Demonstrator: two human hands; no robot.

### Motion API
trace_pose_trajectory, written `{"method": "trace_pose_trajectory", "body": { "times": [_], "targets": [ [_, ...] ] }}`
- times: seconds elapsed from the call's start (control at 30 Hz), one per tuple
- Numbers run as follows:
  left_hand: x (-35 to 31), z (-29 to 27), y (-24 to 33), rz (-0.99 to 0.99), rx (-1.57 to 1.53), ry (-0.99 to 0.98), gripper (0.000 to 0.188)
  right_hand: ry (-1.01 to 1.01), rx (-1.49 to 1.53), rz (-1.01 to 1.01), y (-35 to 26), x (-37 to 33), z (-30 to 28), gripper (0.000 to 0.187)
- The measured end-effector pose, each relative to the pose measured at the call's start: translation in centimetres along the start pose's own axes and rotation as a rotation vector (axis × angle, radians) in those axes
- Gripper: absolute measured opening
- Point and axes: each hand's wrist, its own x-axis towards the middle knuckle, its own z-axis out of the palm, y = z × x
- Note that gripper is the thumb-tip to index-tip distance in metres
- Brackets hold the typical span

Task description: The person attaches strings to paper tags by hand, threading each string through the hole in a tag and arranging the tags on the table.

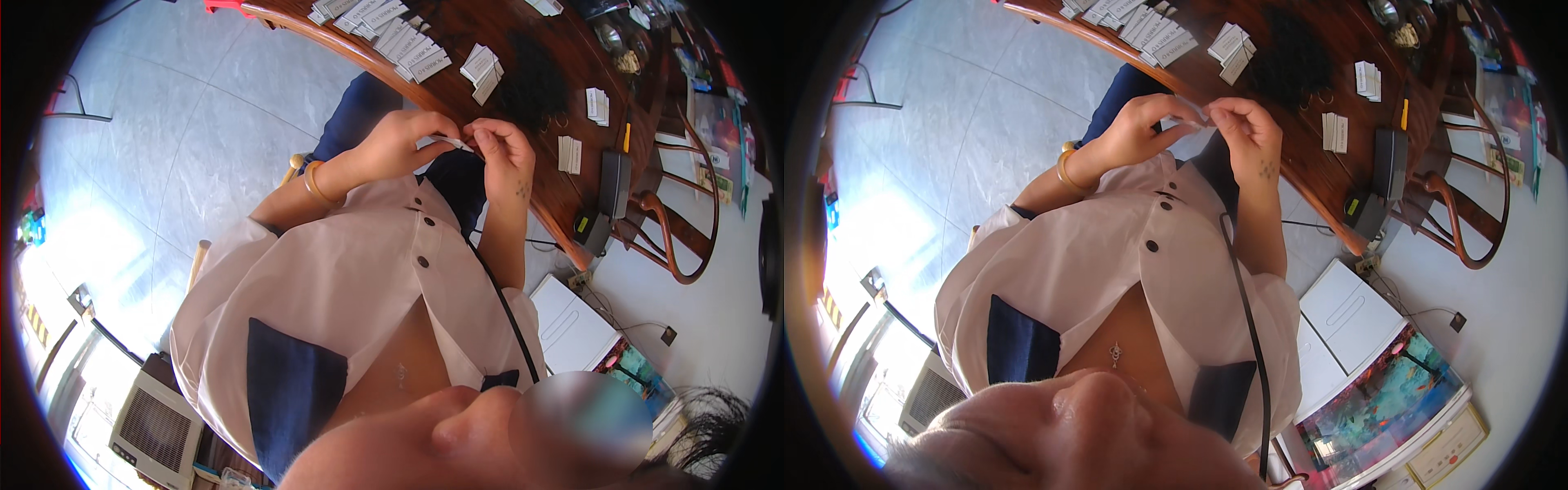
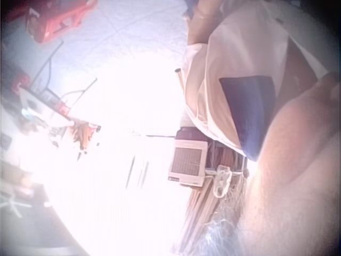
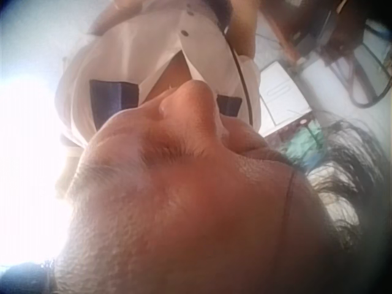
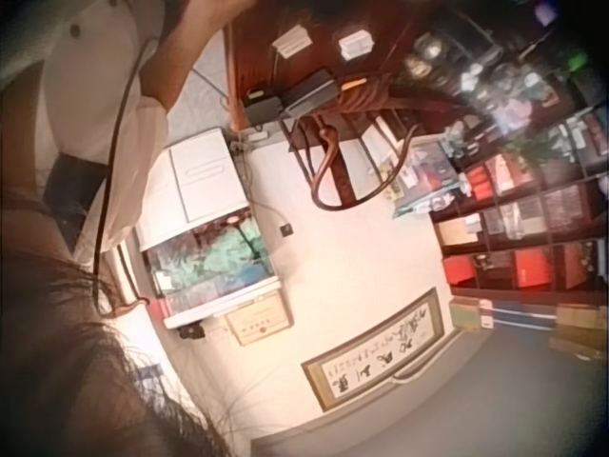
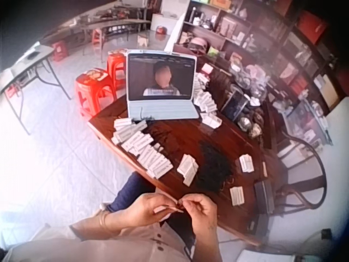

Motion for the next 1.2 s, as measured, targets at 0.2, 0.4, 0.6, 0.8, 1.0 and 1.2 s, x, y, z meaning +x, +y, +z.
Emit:
{"method": "trace_pose_trajectory", "body": {
  "times": [0.2, 0.4, 0.6, 0.8, 1.0, 1.2],
  "targets": [
    [-0.5, 0.2, 0.5, -0.529, -0.388, 0.022, 0.023, 0.114, -0.072, -0.210, -0.3, 0.0, 0.6, 0.014],
    [-0.1, 0.1, 0.7, -0.613, -0.694, 0.067, 0.021, 0.009, -0.598, -0.692, -0.9, 1.1, 0.4, 0.028],
    [0.1, -0.1, 0.8, -0.634, -0.628, 0.078, 0.022, -0.141, -0.865, -0.894, -1.4, 1.6, 0.7, 0.035],
    [-0.1, 0.4, 0.7, -0.604, -0.632, 0.048, 0.027, -0.032, -0.955, -0.864, -0.7, 1.1, 0.9, 0.029],
    [0.4, -0.5, 1.2, -0.643, -0.551, -0.075, 0.030, 0.169, -0.333, -0.330, 0.2, -0.2, 1.5, 0.016],
    [0.1, 0.0, 0.5, -0.674, -0.642, 0.001, 0.019, 0.201, -0.183, -0.174, 0.8, -0.6, 1.8, 0.014]
  ]
}}
